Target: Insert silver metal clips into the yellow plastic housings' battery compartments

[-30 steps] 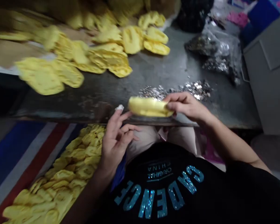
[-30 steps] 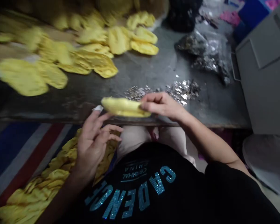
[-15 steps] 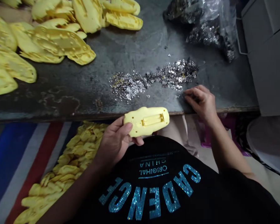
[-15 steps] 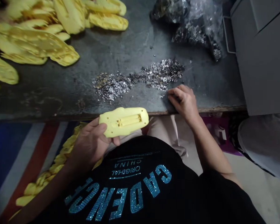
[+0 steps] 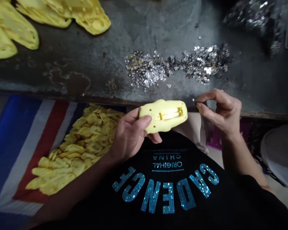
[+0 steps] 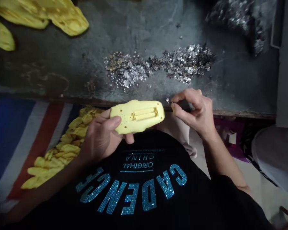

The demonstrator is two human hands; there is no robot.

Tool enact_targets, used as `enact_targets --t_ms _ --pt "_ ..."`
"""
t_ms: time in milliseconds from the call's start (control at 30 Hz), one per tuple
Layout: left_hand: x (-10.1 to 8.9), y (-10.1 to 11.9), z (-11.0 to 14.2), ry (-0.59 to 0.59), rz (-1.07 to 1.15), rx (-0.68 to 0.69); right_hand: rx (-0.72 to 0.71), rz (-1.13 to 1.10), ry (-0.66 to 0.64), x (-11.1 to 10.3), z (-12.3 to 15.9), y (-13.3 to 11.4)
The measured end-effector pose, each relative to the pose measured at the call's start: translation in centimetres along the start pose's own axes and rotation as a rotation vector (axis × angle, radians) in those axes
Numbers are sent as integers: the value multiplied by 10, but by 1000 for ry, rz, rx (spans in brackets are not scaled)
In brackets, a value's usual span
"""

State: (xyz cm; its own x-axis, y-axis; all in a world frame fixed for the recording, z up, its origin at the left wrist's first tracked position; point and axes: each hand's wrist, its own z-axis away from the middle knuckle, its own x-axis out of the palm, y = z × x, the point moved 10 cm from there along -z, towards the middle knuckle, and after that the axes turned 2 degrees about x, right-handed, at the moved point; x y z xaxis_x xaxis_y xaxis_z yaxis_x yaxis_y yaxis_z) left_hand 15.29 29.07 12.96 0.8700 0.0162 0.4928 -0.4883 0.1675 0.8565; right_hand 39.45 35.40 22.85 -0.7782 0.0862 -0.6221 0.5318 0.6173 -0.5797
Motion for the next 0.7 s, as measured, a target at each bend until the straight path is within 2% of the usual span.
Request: enact_targets --t_ms 133,367,700 --pt "3 1 9 -3 -31 -3 -128 -128 2 14 9 -36" --pt "-3 2 18 -9 -34 -6 -304 120 -19 22 13 -69" --pt "-4 2 27 -81 25 111 -383 404 -46 29 23 -93"
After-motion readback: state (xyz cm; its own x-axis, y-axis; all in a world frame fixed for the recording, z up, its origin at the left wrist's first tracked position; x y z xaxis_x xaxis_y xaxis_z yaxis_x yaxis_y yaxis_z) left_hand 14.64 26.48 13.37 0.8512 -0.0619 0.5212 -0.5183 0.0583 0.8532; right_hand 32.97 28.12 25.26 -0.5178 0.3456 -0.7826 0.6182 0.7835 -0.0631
